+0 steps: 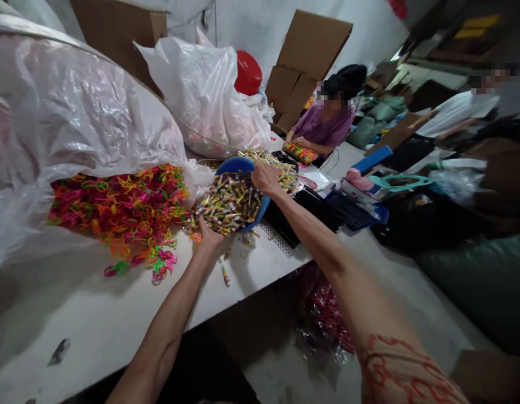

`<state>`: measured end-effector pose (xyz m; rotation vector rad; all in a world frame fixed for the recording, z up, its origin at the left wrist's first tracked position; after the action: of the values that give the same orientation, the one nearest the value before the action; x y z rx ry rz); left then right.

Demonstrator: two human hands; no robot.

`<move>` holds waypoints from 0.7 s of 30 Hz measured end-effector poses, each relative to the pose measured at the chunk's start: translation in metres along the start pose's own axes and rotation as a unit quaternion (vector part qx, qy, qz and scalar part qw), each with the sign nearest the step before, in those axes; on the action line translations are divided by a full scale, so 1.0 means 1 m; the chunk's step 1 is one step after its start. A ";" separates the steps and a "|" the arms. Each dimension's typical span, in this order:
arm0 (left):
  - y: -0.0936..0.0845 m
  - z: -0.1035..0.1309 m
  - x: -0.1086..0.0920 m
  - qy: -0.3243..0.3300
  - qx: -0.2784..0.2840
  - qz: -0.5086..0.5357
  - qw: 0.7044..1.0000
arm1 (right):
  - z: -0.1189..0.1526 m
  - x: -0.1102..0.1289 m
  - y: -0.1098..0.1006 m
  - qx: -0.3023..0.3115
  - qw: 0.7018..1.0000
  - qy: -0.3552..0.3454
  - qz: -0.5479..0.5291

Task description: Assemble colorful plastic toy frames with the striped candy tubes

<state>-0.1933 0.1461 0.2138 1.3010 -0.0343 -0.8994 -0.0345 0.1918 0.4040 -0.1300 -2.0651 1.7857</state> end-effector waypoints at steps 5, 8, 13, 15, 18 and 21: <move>0.003 -0.016 0.010 -0.002 -0.018 -0.025 1.000 | 0.009 0.033 0.002 -0.016 0.983 -0.097 0.155; 0.013 -0.022 0.013 0.009 0.005 -0.063 0.998 | 0.026 0.043 0.006 -0.005 0.972 -0.131 0.195; 0.019 -0.024 0.011 0.032 0.014 0.033 0.999 | 0.049 0.054 -0.005 -0.026 0.962 -0.152 0.224; 0.018 -0.023 0.011 0.020 0.021 0.103 0.994 | 0.053 0.053 -0.017 -0.048 0.959 -0.161 0.229; 0.019 -0.023 0.011 0.019 0.037 0.156 0.987 | 0.054 0.047 -0.038 -0.091 0.957 -0.161 0.223; 0.021 -0.024 0.011 0.014 0.050 0.160 0.986 | 0.050 0.044 -0.061 -0.139 0.959 -0.145 0.199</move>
<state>-0.1626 0.1590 0.2187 1.3550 -0.2633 -0.6102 -0.0808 0.1488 0.4689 -0.4126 -2.6521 1.8071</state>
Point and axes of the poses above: each hand's wrist, its own z-axis away from the middle knuckle, its own y-axis out of the palm, x = y × z, the point moved 5 cm from there along -z, towards the middle knuckle, and after that the axes turned 9 degrees about x, right-handed, at the moved point
